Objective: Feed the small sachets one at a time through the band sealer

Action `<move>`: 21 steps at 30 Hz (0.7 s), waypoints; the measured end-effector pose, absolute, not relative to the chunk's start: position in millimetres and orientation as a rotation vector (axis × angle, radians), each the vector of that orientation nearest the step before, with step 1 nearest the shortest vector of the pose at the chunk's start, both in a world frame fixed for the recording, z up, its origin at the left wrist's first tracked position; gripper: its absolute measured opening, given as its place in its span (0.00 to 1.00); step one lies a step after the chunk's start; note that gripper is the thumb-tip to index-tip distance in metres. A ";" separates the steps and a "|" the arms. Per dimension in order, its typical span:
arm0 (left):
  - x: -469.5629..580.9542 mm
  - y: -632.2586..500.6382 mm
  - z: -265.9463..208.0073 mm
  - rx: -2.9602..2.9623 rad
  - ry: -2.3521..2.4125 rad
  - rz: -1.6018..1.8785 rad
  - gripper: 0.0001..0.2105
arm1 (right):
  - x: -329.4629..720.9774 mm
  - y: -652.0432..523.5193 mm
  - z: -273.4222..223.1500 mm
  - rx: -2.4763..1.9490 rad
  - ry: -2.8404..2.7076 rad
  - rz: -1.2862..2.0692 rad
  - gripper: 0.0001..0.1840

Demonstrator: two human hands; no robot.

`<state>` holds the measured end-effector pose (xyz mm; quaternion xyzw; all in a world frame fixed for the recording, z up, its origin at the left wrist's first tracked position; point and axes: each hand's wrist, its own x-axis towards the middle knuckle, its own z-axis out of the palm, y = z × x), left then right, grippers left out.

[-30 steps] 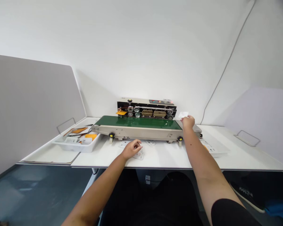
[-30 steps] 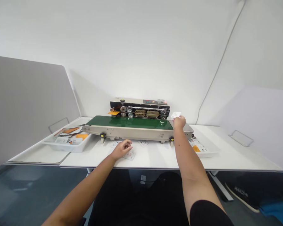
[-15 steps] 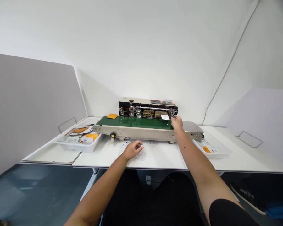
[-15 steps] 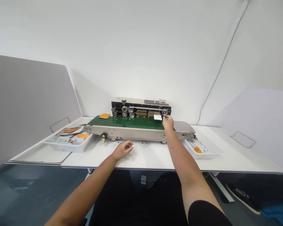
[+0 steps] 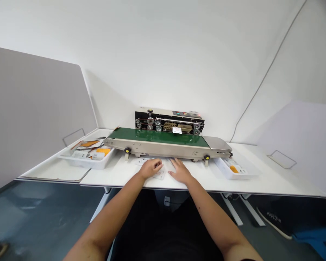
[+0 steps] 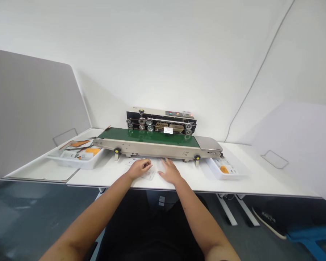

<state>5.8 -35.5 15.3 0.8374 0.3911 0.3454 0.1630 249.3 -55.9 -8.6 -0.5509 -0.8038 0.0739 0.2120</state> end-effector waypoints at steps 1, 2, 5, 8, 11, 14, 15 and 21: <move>6.0 -35.3 15.5 2.392 1.118 0.978 0.08 | 249.4 -53.2 -9.0 -1.593 -2.214 0.219 0.42; 6.3 -35.0 15.7 2.397 1.121 0.973 0.08 | 249.2 -51.5 -8.7 -1.620 -2.205 0.216 0.41; 7.0 -34.5 16.5 2.409 1.126 0.960 0.08 | 248.3 -52.0 -6.0 -1.572 -2.212 0.147 0.30; 7.2 -34.3 16.9 2.402 1.125 0.963 0.09 | 248.5 -57.4 -4.4 -1.502 -2.226 0.060 0.20; 7.5 -34.4 17.0 2.391 1.116 0.962 0.09 | 249.1 -62.8 -5.4 -1.470 -2.266 0.009 0.14; 7.8 -34.7 17.0 2.387 1.128 0.954 0.09 | 251.0 -66.0 -7.7 -1.478 -2.247 -0.051 0.16; 7.8 -34.7 17.0 2.389 1.134 0.957 0.08 | 252.3 -66.4 -8.3 -1.470 -2.215 -0.077 0.17; 7.3 -34.2 15.9 2.404 1.140 0.974 0.07 | 261.3 -62.5 -7.3 -1.381 -1.912 -0.158 0.22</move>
